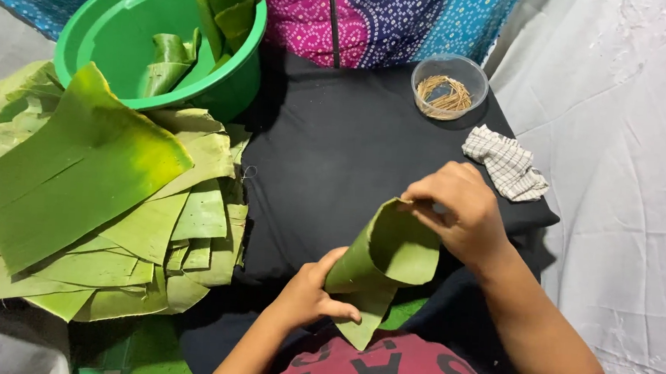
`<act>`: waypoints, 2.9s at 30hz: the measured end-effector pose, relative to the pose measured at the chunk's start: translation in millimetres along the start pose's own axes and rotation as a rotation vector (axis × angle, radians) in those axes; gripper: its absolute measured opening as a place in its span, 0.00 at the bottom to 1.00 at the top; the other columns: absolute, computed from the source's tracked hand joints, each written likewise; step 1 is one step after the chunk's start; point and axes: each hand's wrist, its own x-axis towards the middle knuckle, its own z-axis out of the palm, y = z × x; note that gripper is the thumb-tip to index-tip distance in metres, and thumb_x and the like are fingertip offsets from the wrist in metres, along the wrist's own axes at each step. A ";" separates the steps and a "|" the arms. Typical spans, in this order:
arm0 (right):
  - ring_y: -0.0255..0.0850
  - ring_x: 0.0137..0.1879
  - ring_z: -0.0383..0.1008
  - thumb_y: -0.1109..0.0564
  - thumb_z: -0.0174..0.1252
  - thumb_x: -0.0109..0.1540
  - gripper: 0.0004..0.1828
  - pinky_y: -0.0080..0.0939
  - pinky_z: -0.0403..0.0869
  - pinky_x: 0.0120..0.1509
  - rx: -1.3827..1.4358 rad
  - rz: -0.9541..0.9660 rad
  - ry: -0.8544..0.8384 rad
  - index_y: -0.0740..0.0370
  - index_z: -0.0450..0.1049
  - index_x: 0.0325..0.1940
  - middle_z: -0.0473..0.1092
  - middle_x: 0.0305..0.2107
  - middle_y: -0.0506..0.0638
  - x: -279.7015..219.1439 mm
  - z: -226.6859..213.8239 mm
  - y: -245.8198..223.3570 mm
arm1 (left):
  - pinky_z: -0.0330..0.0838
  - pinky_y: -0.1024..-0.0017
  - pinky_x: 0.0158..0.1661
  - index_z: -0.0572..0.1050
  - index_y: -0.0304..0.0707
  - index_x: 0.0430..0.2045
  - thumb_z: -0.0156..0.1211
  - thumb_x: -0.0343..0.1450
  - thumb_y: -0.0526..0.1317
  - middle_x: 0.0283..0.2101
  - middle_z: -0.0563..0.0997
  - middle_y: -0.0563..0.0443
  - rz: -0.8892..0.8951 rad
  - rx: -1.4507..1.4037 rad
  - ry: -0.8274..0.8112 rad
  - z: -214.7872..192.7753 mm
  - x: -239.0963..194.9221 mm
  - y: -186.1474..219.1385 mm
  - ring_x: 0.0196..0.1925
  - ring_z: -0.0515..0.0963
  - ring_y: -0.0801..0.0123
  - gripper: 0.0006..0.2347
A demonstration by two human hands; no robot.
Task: Cleaning banana leaves with a cloth and folding them into cones, then securing them with toothpicks.
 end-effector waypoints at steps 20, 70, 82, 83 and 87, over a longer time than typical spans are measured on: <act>0.39 0.46 0.69 0.59 0.49 0.61 0.28 0.36 0.72 0.49 0.981 0.741 0.228 0.62 0.61 0.67 0.67 0.50 0.56 -64.6 68.1 61.8 | 0.66 0.73 0.26 0.54 0.39 0.67 0.46 0.73 0.40 0.42 0.75 0.37 -0.087 -0.983 0.055 27.7 15.4 -27.5 0.28 0.71 0.66 0.25; 0.46 0.39 0.69 0.51 0.64 0.56 0.05 0.51 0.63 0.50 -0.728 0.212 -0.479 0.46 0.81 0.26 0.76 0.31 0.44 53.6 67.5 345.3 | 0.73 0.80 0.34 0.84 0.37 0.41 0.75 0.57 0.31 0.32 0.86 0.56 -0.195 0.137 0.433 -9.4 241.6 31.9 0.28 0.76 0.77 0.17; 0.45 0.37 0.69 0.57 0.65 0.57 0.02 0.49 0.59 0.53 -0.746 0.256 -0.085 0.51 0.79 0.29 0.75 0.29 0.45 42.4 48.2 275.5 | 0.74 0.79 0.36 0.83 0.36 0.41 0.72 0.59 0.30 0.34 0.85 0.53 -0.196 0.073 0.584 -19.0 172.9 35.5 0.29 0.77 0.75 0.16; 0.48 0.39 0.72 0.56 0.64 0.58 0.03 0.48 0.59 0.52 -0.451 0.310 -0.130 0.50 0.78 0.29 0.75 0.27 0.47 42.7 44.8 244.7 | 0.76 0.72 0.42 0.84 0.41 0.42 0.75 0.58 0.32 0.36 0.86 0.47 -0.195 0.063 0.615 -18.4 167.3 28.8 0.36 0.80 0.68 0.18; 0.47 0.32 0.77 0.61 0.64 0.51 0.05 0.39 0.71 0.44 0.134 0.303 -0.185 0.51 0.78 0.22 0.76 0.20 0.47 25.5 55.3 127.1 | 0.79 0.64 0.48 0.85 0.50 0.43 0.78 0.58 0.34 0.37 0.86 0.42 -0.155 0.146 0.677 -12.8 143.6 23.9 0.42 0.85 0.54 0.19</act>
